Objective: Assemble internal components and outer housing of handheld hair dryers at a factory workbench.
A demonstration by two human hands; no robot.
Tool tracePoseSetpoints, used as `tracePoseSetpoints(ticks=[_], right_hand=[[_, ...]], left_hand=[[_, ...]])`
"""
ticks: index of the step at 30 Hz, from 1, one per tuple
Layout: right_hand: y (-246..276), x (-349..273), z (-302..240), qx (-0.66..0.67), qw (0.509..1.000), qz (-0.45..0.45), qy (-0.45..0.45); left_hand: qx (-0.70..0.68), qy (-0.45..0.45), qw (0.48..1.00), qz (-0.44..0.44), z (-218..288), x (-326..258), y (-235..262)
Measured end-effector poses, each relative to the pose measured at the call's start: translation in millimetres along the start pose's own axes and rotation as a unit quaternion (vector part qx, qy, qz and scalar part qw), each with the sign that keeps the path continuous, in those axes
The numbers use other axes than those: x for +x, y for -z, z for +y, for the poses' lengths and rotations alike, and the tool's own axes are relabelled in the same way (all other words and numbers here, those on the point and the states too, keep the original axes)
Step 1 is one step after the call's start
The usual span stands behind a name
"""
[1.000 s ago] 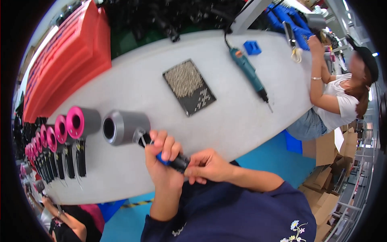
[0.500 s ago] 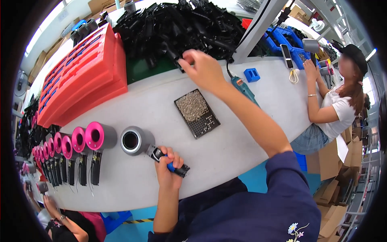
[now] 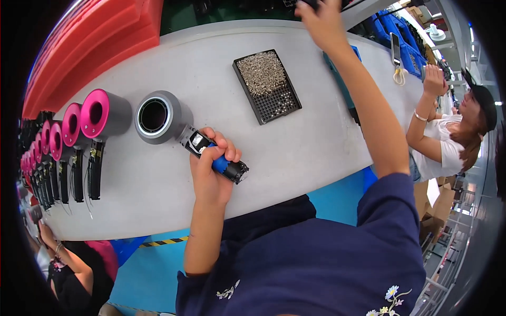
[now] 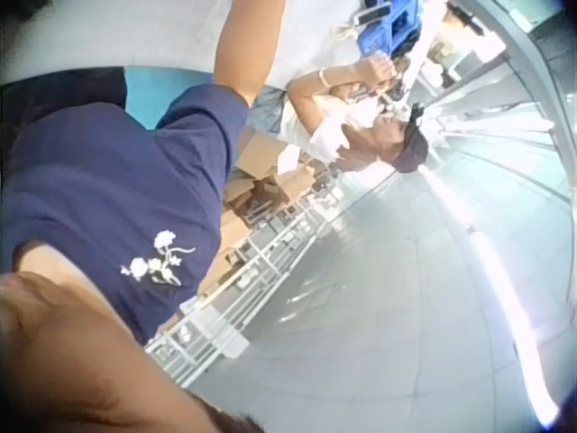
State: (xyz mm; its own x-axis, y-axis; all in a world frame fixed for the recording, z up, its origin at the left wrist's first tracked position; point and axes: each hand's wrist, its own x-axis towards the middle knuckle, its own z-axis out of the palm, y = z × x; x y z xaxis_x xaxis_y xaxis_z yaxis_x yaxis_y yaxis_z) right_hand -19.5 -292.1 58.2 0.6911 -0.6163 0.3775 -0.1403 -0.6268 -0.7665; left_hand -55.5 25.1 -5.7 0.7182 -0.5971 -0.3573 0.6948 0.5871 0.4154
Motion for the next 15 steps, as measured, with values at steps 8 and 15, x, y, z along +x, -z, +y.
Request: tracePoseSetpoints(ticks=[8,15], right_hand=[[41.1,-225.5,-78.6,0.452,0.709,-0.317,-0.439],[-6.2,-246.6,-116.3,0.05,0.969,-0.239,-0.029]], left_hand=[[-0.048,0.01,0.998,-0.028,-1.0,-1.0,5.7],[-0.1,-0.012,0.993,-0.065,-3.3,2.4,7.2]])
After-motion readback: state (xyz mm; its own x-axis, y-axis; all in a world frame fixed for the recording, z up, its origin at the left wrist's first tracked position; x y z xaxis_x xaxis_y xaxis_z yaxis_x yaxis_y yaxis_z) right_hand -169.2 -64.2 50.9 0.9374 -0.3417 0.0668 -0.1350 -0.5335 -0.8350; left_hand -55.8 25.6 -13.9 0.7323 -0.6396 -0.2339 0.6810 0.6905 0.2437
